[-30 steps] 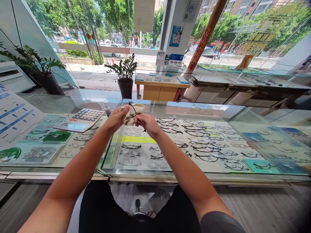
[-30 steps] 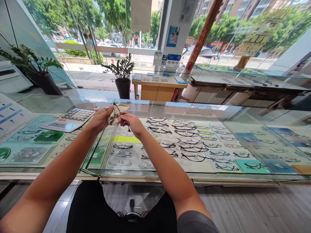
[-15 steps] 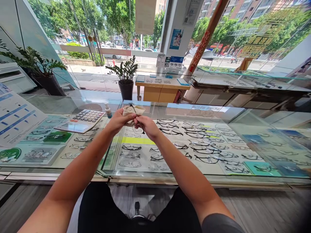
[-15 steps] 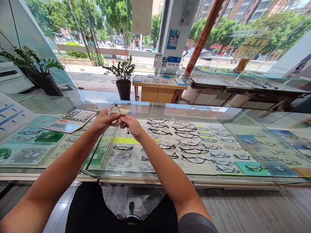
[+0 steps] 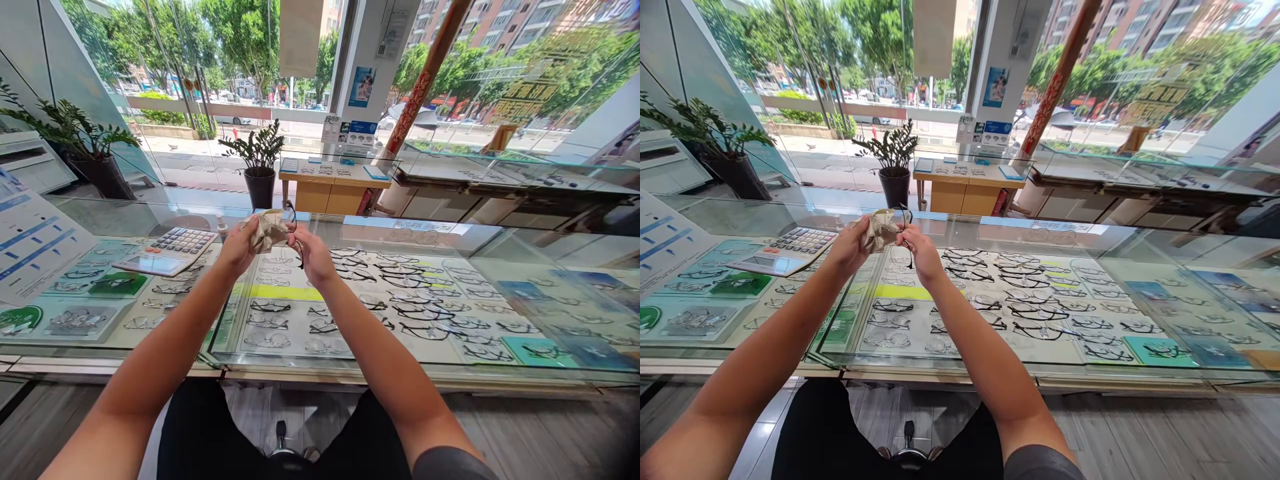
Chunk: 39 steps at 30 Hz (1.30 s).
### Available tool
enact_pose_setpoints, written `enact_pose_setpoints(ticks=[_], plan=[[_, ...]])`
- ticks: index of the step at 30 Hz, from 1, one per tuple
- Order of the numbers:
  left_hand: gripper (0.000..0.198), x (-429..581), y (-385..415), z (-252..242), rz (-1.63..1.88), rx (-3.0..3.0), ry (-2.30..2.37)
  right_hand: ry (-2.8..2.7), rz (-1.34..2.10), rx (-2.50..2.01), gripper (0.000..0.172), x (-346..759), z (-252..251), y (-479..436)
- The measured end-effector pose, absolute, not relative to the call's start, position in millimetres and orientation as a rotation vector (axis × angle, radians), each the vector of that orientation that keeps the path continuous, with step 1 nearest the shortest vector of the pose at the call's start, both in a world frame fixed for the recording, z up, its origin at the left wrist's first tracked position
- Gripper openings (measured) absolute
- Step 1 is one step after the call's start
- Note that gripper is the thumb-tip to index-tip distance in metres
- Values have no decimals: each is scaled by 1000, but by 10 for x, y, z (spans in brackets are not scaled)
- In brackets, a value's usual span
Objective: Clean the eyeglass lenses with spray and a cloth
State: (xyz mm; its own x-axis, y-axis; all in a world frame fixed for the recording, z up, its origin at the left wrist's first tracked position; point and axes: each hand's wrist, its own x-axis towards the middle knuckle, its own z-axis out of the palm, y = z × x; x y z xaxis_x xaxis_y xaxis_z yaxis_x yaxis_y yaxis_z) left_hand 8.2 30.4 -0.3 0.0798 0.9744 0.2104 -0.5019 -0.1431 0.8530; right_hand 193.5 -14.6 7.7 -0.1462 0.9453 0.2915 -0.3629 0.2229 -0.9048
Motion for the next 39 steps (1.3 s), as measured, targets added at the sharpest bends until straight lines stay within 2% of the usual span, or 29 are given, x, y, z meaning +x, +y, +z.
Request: enact_pose_setpoints(ticks=[7, 14, 15, 19, 21, 27, 34, 39], plan=[[41, 41, 274, 22, 1450, 1090, 751, -1105, 1258, -662, 30, 2093, 173, -84], [31, 54, 26, 79, 1706, 1722, 1007, -1220, 1352, -632, 29, 2124, 207, -109], [36, 50, 3, 83, 1717, 1782, 1015, -1244, 1368, -635, 29, 2137, 216, -111], [87, 16, -24, 97, 1679, 1932, 987, -1377, 1377, -656, 29, 2201, 237, -102], [95, 2, -13, 104, 1647, 1992, 990, -1458, 1368, -676, 30, 2223, 235, -93], [74, -11, 48, 68, 1594, 2250, 1019, -1610, 1323, -754, 34, 2265, 222, -66], [69, -15, 111, -17, 1769, 2523, 1002, -1621, 1250, -762, 36, 2291, 247, -59], [71, -30, 126, -7, 1830, 2491, 1043, -1303, 1110, -752, 19, 2310, 243, -23]])
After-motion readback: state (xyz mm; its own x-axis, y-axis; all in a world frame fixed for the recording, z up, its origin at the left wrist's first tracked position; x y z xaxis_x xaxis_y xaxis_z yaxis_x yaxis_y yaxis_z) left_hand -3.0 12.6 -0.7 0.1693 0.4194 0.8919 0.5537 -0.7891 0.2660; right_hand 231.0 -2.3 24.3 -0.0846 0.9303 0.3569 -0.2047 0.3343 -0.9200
